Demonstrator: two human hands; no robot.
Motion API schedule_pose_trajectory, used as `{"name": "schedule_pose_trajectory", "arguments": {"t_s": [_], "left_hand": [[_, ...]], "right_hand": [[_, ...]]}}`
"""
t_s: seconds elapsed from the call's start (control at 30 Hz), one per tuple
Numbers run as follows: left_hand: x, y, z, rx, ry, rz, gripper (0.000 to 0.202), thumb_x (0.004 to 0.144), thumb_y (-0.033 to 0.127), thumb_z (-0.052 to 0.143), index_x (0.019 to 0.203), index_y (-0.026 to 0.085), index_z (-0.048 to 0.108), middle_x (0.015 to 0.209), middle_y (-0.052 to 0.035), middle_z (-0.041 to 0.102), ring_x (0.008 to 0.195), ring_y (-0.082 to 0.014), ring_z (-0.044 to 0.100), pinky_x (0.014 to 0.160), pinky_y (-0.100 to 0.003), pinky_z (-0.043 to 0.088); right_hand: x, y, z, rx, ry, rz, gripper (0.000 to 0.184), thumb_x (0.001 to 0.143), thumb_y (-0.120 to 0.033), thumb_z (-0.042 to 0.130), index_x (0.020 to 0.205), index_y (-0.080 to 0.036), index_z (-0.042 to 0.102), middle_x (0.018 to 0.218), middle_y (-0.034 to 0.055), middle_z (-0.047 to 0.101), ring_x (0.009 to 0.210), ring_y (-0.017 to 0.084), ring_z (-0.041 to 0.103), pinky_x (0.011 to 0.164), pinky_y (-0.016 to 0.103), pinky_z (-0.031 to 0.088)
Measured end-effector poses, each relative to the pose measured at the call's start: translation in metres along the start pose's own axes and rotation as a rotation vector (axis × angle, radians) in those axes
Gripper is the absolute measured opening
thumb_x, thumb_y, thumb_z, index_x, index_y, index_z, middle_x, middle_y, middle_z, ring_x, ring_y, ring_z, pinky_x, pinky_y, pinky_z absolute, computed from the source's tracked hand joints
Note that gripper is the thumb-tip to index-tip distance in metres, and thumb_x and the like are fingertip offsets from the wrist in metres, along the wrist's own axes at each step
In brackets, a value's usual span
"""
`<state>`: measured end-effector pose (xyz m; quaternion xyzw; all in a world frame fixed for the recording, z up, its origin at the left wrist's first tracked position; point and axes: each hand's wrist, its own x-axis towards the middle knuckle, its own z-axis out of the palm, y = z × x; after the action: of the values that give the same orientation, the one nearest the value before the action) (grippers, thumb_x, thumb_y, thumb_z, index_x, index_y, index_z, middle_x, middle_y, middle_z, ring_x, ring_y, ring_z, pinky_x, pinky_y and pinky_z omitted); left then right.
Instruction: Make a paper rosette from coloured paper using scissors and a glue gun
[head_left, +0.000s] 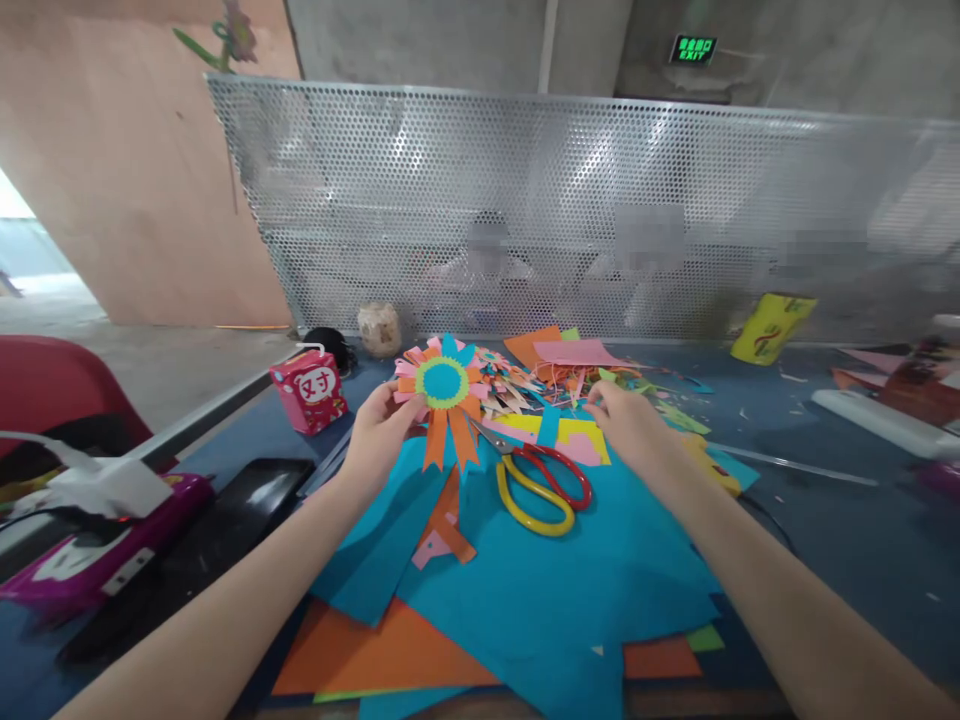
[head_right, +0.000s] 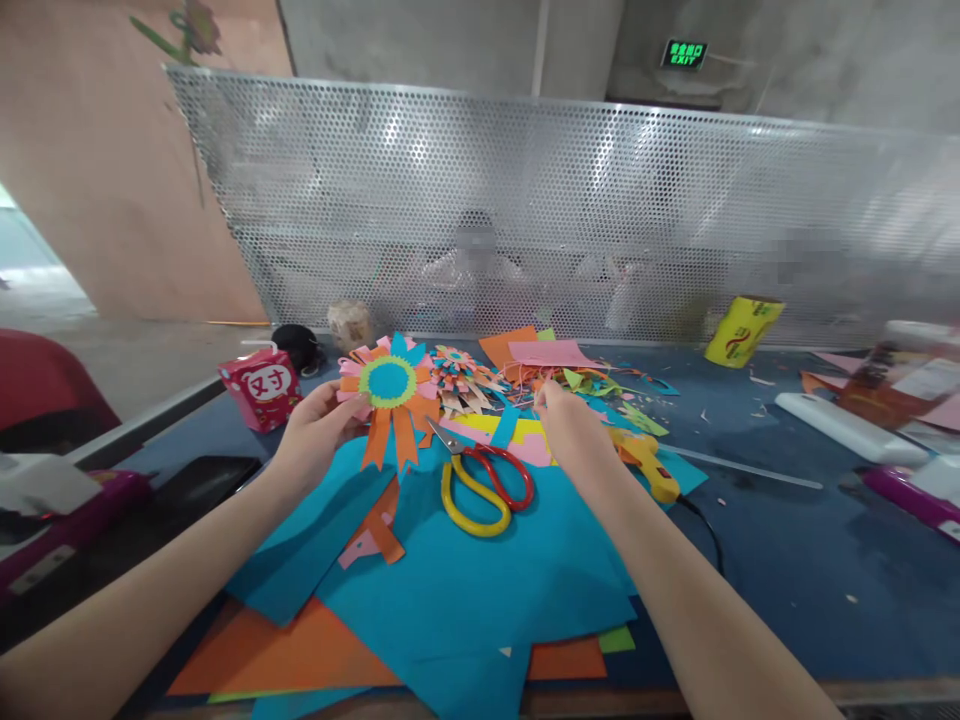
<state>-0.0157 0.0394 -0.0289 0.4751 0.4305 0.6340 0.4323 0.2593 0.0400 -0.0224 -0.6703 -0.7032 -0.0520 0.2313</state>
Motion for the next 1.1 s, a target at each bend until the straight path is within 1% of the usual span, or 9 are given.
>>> {"name": "schedule_pose_trajectory", "arguments": {"t_s": [0.13, 0.23, 0.33, 0.43, 0.57, 0.63, 0.73, 0.87, 1.1], "left_hand": [[-0.001, -0.001, 0.001, 0.051, -0.014, -0.026, 0.034, 0.060, 0.033, 0.068, 0.086, 0.015, 0.055, 0.070, 0.0016, 0.060, 0.060, -0.0114, 0.058, 0.054, -0.024, 0.048], [-0.003, -0.002, 0.003, 0.095, -0.056, -0.026, 0.033, 0.062, 0.034, 0.067, 0.086, 0.015, 0.055, 0.070, 0.0013, 0.060, 0.061, -0.0123, 0.057, 0.054, -0.025, 0.048], [-0.004, -0.004, 0.004, 0.128, -0.079, -0.013, 0.032, 0.062, 0.035, 0.067, 0.084, 0.015, 0.055, 0.072, 0.0006, 0.060, 0.062, -0.0135, 0.057, 0.053, -0.025, 0.048], [-0.003, -0.006, 0.003, 0.148, -0.075, -0.008, 0.031, 0.062, 0.035, 0.067, 0.084, 0.016, 0.056, 0.072, 0.0006, 0.061, 0.063, -0.0140, 0.058, 0.054, -0.025, 0.047], [-0.003, -0.006, 0.003, 0.165, -0.088, 0.002, 0.031, 0.064, 0.035, 0.065, 0.086, 0.016, 0.055, 0.075, -0.0004, 0.061, 0.064, -0.0141, 0.058, 0.055, -0.026, 0.048], [-0.004, -0.006, 0.005, 0.154, -0.083, 0.004, 0.032, 0.062, 0.035, 0.066, 0.086, 0.016, 0.055, 0.076, -0.0007, 0.062, 0.064, -0.0143, 0.059, 0.055, -0.026, 0.048], [-0.005, -0.006, 0.007, 0.155, -0.087, 0.005, 0.033, 0.060, 0.035, 0.067, 0.084, 0.016, 0.055, 0.076, -0.0008, 0.061, 0.062, -0.0141, 0.058, 0.052, -0.025, 0.048], [-0.006, -0.009, 0.007, 0.202, -0.128, 0.013, 0.032, 0.065, 0.036, 0.063, 0.087, 0.016, 0.054, 0.079, -0.0018, 0.062, 0.063, -0.0140, 0.059, 0.052, -0.025, 0.048], [-0.005, -0.013, 0.006, 0.196, -0.129, 0.063, 0.023, 0.070, 0.030, 0.059, 0.088, 0.017, 0.052, 0.081, -0.0015, 0.061, 0.066, -0.0138, 0.060, 0.049, -0.022, 0.046]], "right_hand": [[-0.001, -0.002, 0.000, 0.011, -0.078, -0.053, 0.017, 0.074, -0.026, 0.061, 0.087, -0.016, 0.059, 0.075, 0.0078, 0.063, 0.069, 0.021, 0.059, 0.058, 0.027, 0.039], [-0.006, -0.012, 0.006, 0.142, -0.174, -0.246, 0.016, 0.077, -0.030, 0.058, 0.087, -0.017, 0.062, 0.087, 0.0080, 0.065, 0.079, 0.021, 0.061, 0.067, 0.028, 0.044], [-0.013, -0.024, 0.019, 0.210, -0.215, -0.382, 0.017, 0.078, -0.024, 0.057, 0.094, -0.020, 0.063, 0.097, 0.0071, 0.066, 0.092, 0.022, 0.060, 0.077, 0.030, 0.045], [-0.014, -0.029, 0.029, 0.214, -0.225, -0.369, 0.019, 0.077, -0.012, 0.056, 0.091, -0.020, 0.064, 0.095, 0.0046, 0.068, 0.090, 0.020, 0.062, 0.076, 0.028, 0.046], [-0.004, -0.018, 0.028, 0.203, -0.126, -0.271, 0.019, 0.084, -0.019, 0.048, 0.097, -0.019, 0.061, 0.094, 0.0033, 0.069, 0.086, 0.015, 0.063, 0.076, 0.025, 0.047], [0.003, -0.009, 0.028, 0.156, -0.055, -0.208, 0.023, 0.085, -0.020, 0.046, 0.103, -0.019, 0.059, 0.101, 0.0059, 0.067, 0.094, 0.017, 0.060, 0.083, 0.029, 0.044], [0.010, 0.000, 0.033, 0.038, -0.008, -0.117, 0.031, 0.077, -0.019, 0.056, 0.107, -0.018, 0.058, 0.106, 0.0111, 0.064, 0.105, 0.027, 0.053, 0.090, 0.044, 0.036], [0.012, -0.003, 0.044, -0.112, -0.008, -0.074, 0.043, 0.073, -0.023, 0.061, 0.115, -0.019, 0.053, 0.108, 0.0146, 0.063, 0.115, 0.039, 0.041, 0.092, 0.064, 0.015], [0.021, -0.006, 0.046, -0.255, -0.053, -0.181, 0.054, 0.070, -0.033, 0.064, 0.118, -0.016, 0.049, 0.101, 0.0166, 0.065, 0.117, 0.036, 0.039, 0.094, 0.063, 0.003]]}}
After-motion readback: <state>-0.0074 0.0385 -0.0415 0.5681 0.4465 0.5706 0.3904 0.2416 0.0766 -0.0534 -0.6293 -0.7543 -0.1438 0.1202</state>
